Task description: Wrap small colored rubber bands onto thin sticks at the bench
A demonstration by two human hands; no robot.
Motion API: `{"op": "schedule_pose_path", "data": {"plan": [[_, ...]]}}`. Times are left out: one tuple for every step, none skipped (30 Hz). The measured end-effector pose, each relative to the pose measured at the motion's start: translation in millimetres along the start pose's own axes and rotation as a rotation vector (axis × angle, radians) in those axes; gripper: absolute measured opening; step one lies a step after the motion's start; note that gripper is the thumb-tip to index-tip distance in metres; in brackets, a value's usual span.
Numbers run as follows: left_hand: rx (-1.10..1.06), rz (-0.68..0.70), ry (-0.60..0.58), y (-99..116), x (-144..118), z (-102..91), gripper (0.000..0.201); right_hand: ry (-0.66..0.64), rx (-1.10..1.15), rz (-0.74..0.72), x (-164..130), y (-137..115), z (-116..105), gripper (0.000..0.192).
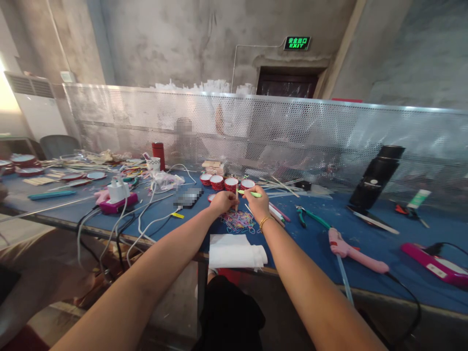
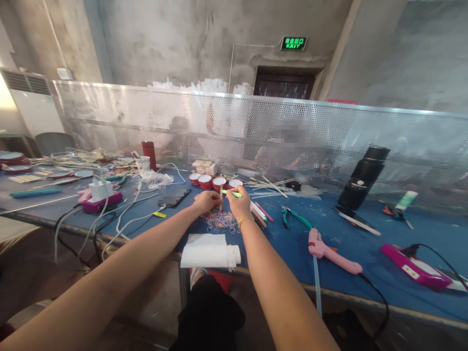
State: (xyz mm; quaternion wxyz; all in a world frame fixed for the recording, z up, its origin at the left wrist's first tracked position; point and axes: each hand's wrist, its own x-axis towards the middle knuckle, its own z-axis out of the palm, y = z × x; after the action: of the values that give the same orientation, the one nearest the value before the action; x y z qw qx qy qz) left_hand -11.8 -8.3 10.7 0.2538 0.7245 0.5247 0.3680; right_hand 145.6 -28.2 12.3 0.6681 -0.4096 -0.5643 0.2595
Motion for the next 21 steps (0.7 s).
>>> {"op": "schedule_pose_path", "data": {"plan": [[-0.002,-0.008,0.001,0.3,0.0,0.1,0.022,0.004,-0.008,0.0,0.1,0.4,-0.2,0.016],[-0.007,-0.02,0.003,0.7,-0.1,0.2,0.022,0.015,-0.017,0.001,0.4,0.8,-0.4,0.016],[-0.013,-0.031,0.004,1.3,-0.3,0.2,0.022,0.03,-0.025,0.003,0.6,1.1,-0.7,0.016],[-0.023,-0.041,0.003,1.9,-0.5,0.1,0.021,0.046,-0.031,0.006,0.9,1.3,-0.9,0.015],[-0.033,-0.045,-0.002,2.5,-0.8,0.1,0.021,0.057,-0.032,0.008,1.1,1.4,-1.0,0.015],[-0.042,-0.044,-0.007,3.0,-1.0,0.0,0.019,0.061,-0.028,0.008,1.2,1.5,-0.9,0.015],[-0.044,-0.04,-0.012,3.4,-1.2,-0.1,0.018,0.057,-0.019,0.008,1.3,1.6,-0.6,0.016],[-0.04,-0.033,-0.014,3.5,-1.4,-0.2,0.017,0.046,-0.008,0.006,1.3,1.9,-0.1,0.016],[-0.032,-0.025,-0.015,3.5,-1.5,-0.2,0.016,0.032,0.004,0.004,1.4,2.2,0.4,0.017],[-0.02,-0.017,-0.014,3.3,-1.5,-0.2,0.016,0.016,0.013,0.001,1.5,2.8,0.8,0.017],[-0.009,-0.011,-0.011,3.1,-1.4,-0.1,0.016,0.004,0.016,-0.001,1.6,3.5,1.0,0.018],[0.001,-0.009,-0.009,2.7,-1.2,-0.1,0.016,0.001,0.014,-0.003,1.9,4.4,1.1,0.018],[0.008,-0.011,-0.008,2.4,-1.0,0.0,0.016,0.005,0.007,-0.005,2.3,5.4,1.0,0.019],[0.013,-0.015,-0.006,2.1,-0.6,0.0,0.015,0.016,-0.001,-0.006,2.8,6.3,0.8,0.019],[0.014,-0.02,-0.005,1.8,-0.3,0.1,0.015,0.034,-0.005,-0.004,3.4,7.2,0.5,0.019],[0.014,-0.025,-0.004,1.7,-0.1,0.1,0.014,0.054,-0.002,0.0,4.0,8.0,0.4,0.018],[0.013,-0.028,-0.005,1.7,0.1,0.1,0.014,0.07,0.007,0.006,4.6,8.5,0.3,0.018],[0.01,-0.03,-0.008,1.8,0.1,0.1,0.014,0.079,0.019,0.013,5.0,8.9,0.5,0.018],[0.007,-0.03,-0.012,1.9,0.1,0.1,0.015,0.078,0.032,0.015,5.2,8.9,0.7,0.019],[0.003,-0.029,-0.018,1.9,0.0,0.1,0.017,0.067,0.042,0.012,5.3,8.8,1.1,0.019],[-0.001,-0.027,-0.024,1.9,-0.1,0.2,0.019,0.048,0.046,0.005,5.2,8.5,1.5,0.019]]}}
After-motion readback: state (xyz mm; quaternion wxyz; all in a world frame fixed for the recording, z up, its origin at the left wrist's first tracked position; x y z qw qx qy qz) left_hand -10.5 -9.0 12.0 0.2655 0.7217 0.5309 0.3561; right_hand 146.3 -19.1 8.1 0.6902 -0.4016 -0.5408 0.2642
